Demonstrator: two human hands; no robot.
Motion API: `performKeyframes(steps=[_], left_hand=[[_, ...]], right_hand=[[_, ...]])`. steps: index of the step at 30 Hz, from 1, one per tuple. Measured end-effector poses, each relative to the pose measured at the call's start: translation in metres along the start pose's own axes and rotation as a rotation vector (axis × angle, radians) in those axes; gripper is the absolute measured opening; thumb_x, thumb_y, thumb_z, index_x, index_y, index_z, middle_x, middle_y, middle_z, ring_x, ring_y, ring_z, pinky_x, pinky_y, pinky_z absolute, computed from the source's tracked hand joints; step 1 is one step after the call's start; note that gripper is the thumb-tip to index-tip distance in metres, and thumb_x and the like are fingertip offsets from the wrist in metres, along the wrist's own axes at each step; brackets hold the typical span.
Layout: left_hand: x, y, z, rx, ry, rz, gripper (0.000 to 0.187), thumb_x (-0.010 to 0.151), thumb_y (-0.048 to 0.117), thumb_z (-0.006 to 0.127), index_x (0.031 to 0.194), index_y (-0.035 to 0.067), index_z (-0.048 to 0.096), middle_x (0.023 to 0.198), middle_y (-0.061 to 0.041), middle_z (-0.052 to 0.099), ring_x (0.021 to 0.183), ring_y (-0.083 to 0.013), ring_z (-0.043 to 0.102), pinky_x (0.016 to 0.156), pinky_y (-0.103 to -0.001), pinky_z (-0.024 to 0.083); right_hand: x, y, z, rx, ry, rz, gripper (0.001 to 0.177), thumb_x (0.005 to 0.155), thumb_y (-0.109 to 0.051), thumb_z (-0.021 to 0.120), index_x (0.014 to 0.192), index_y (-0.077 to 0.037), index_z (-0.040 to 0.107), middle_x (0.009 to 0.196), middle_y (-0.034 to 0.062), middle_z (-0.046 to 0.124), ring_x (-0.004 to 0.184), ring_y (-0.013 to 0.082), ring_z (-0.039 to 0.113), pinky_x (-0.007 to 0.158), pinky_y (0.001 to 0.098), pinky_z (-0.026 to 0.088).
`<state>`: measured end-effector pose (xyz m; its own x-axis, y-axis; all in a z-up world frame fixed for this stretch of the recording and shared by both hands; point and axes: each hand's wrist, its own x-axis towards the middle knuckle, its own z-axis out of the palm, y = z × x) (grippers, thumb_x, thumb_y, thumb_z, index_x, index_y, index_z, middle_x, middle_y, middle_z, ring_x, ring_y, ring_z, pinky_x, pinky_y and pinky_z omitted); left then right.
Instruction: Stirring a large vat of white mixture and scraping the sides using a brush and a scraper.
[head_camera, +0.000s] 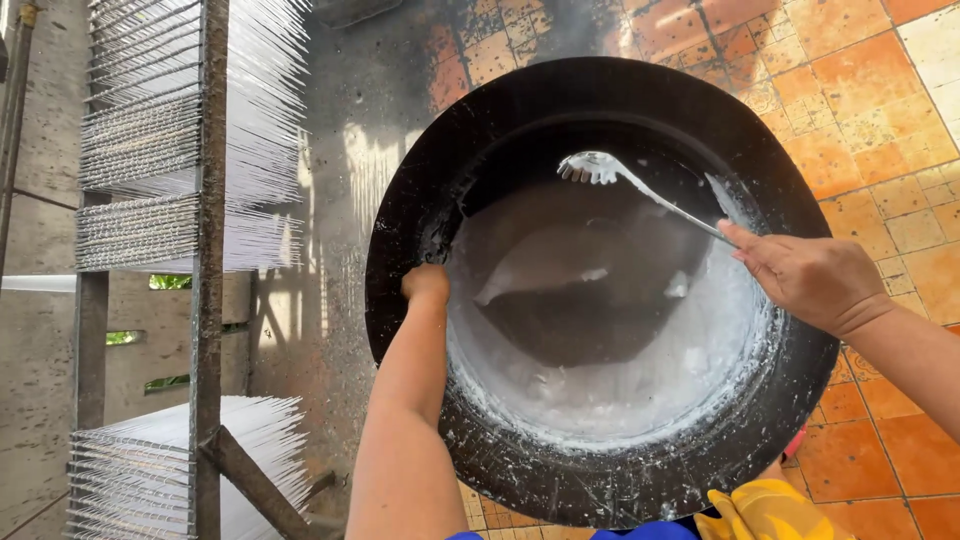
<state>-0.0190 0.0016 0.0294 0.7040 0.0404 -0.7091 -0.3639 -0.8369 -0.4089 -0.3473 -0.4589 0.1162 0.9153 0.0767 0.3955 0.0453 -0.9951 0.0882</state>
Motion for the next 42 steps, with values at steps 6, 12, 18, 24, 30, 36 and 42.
performKeyframes(steps=[6,12,18,24,30,36,42], left_hand=[[0.025,0.006,0.066,-0.126,0.248,-0.014,0.038,0.100,0.002,0.040,0.123,0.012,0.069,0.113,-0.012,0.076,0.102,-0.0352,0.074,0.076,-0.045,0.061],[-0.023,-0.010,0.015,0.015,0.042,0.008,0.037,0.097,0.005,0.046,0.126,0.009,0.069,0.127,-0.013,0.068,0.107,-0.0323,0.069,0.076,-0.041,0.056],[-0.080,-0.033,-0.010,0.076,0.055,0.103,0.036,0.097,0.005,0.048,0.130,0.011,0.059,0.118,-0.011,0.071,0.098,-0.0299,0.070,0.072,-0.039,0.053],[-0.080,-0.029,0.014,-0.024,0.021,0.092,0.039,0.097,0.001,0.042,0.134,0.006,0.053,0.120,-0.018,0.068,0.101,-0.0377,0.068,0.075,-0.047,0.055],[-0.087,-0.020,0.026,-0.135,-0.036,0.027,0.039,0.099,0.006,0.041,0.135,0.004,0.057,0.125,-0.019,0.068,0.110,-0.0386,0.068,0.083,-0.047,0.057],[-0.105,-0.012,0.014,-0.434,-0.101,-0.202,0.031,0.102,0.011,0.045,0.123,0.007,0.067,0.114,-0.013,0.074,0.096,-0.0320,0.070,0.075,-0.042,0.055],[-0.100,0.006,0.046,-0.712,-0.103,-0.323,0.029,0.104,0.018,0.052,0.122,0.004,0.069,0.120,-0.016,0.071,0.104,-0.0359,0.069,0.081,-0.046,0.059]], right_hand=[[-0.004,-0.001,0.003,-0.022,0.004,0.003,0.044,0.106,-0.039,0.067,0.150,-0.037,0.066,0.085,-0.0202,0.073,0.054,0.0063,0.055,0.046,0.0269,0.041],[-0.004,0.000,0.005,-0.031,0.018,-0.002,0.042,0.106,-0.040,0.066,0.148,-0.037,0.068,0.090,-0.0206,0.076,0.056,0.0030,0.058,0.045,0.0242,0.040],[-0.002,0.001,0.008,-0.055,0.033,0.010,0.040,0.107,-0.041,0.066,0.147,-0.038,0.070,0.089,-0.0224,0.075,0.059,0.0023,0.060,0.046,0.0236,0.042],[-0.001,0.002,0.010,-0.044,0.005,-0.010,0.042,0.107,-0.039,0.065,0.149,-0.036,0.068,0.084,-0.0198,0.074,0.056,0.0047,0.058,0.044,0.0252,0.042],[-0.003,0.001,0.008,-0.023,0.011,-0.011,0.041,0.108,-0.038,0.067,0.149,-0.035,0.070,0.081,-0.0190,0.072,0.055,0.0060,0.055,0.044,0.0257,0.041],[-0.005,0.002,0.011,-0.072,0.020,-0.008,0.040,0.108,-0.041,0.066,0.149,-0.038,0.070,0.087,-0.0210,0.074,0.059,0.0040,0.060,0.046,0.0241,0.043],[-0.005,0.003,0.008,-0.067,0.024,-0.009,0.039,0.109,-0.042,0.065,0.147,-0.038,0.072,0.092,-0.0221,0.075,0.063,0.0028,0.063,0.048,0.0240,0.044]])
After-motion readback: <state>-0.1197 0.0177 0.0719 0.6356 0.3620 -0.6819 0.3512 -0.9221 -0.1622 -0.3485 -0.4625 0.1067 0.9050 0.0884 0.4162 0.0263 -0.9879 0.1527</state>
